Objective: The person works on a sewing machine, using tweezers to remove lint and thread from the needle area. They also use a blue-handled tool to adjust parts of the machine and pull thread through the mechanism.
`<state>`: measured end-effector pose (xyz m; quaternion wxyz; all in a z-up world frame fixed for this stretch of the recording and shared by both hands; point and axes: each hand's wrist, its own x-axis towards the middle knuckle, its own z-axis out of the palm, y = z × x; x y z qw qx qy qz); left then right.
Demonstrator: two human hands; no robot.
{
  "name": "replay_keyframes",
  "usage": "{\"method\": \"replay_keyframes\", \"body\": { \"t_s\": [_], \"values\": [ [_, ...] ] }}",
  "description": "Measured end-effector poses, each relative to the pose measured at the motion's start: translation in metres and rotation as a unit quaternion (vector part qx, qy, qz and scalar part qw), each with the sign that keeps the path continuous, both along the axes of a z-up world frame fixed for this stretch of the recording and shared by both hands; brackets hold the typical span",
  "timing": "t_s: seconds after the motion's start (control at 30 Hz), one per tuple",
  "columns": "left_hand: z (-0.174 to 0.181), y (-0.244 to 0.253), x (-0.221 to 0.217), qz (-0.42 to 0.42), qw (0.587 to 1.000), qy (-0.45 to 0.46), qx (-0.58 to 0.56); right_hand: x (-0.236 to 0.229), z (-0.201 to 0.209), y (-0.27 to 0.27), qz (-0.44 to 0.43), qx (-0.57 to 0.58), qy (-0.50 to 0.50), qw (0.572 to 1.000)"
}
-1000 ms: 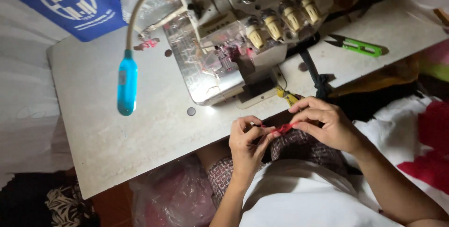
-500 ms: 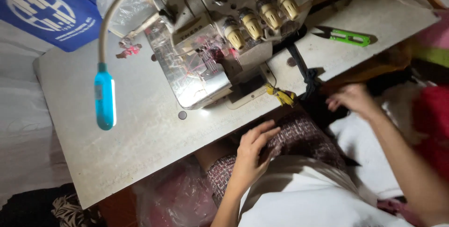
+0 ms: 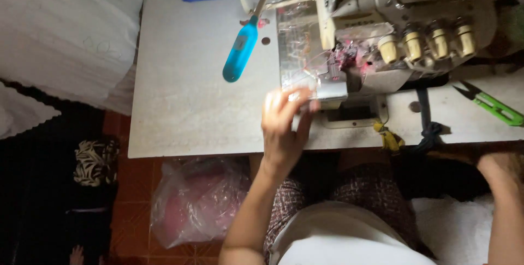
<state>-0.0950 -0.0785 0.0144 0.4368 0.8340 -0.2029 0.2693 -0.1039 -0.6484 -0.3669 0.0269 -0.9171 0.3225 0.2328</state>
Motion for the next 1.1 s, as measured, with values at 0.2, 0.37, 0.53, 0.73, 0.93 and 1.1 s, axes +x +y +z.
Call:
{"method": "replay_keyframes", "body": {
  "t_s": [0.2,0.37,0.53,0.73,0.93,1.1],
  "values": [
    [-0.031,-0.017,0.080,0.154,0.979,-0.043,0.129,-0.050,0.046,0.032,0.206,-0.096,-0.073,0.971],
    [-0.004,-0.010,0.037,0.088,0.992,-0.001,0.091,-0.068,0.223,0.139,0.158,0.276,-0.311,0.896],
    [-0.017,-0.027,0.008,0.060,0.989,-0.060,0.122,-0.038,0.356,0.266,0.334,0.248,-0.453,0.788],
    [-0.022,-0.041,0.005,0.072,0.990,-0.077,0.091,0.039,0.359,0.373,0.480,0.109,-0.614,0.618],
    [-0.025,-0.018,0.017,0.092,0.992,-0.044,0.077,0.050,0.353,0.401,0.467,0.100,-0.676,0.561],
    [-0.008,-0.030,0.052,0.125,0.992,-0.019,-0.015,0.037,0.355,0.410,0.489,0.062,-0.667,0.559]
  ]
}}
